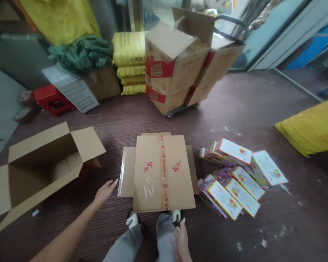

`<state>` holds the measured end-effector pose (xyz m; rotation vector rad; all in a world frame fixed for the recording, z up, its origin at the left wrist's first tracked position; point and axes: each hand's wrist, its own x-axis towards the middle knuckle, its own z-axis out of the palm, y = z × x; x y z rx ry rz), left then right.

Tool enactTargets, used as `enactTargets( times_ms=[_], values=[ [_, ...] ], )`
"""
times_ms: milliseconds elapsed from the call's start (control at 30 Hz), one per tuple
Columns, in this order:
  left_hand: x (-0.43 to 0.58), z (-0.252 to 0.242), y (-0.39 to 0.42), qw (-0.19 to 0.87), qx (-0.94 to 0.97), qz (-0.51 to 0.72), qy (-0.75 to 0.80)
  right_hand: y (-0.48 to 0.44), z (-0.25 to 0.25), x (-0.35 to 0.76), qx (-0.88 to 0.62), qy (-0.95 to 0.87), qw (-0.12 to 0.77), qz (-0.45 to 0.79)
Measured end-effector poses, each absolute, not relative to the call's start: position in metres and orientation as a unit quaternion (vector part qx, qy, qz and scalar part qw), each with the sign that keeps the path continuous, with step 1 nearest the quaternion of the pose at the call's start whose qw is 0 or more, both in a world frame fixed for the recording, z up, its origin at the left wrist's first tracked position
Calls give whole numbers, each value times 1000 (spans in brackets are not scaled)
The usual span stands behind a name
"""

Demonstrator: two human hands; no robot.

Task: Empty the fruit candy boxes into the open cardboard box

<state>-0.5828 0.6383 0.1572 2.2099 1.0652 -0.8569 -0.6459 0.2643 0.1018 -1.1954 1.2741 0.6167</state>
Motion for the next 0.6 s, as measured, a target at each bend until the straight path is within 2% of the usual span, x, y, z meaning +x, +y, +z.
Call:
enactTargets(
  times_ms=[333, 533, 600],
  values=[
    [-430, 186, 640, 153, 916, -234, 288, 291, 85, -639, -392, 612, 636, 259],
    [-333, 160, 608, 89, 959, -216, 158, 298, 63, -646, -336, 655, 631, 244],
    [-304, 145, 598, 86, 965, -217, 117, 305, 49, -648, -363, 657, 618, 232]
  ],
)
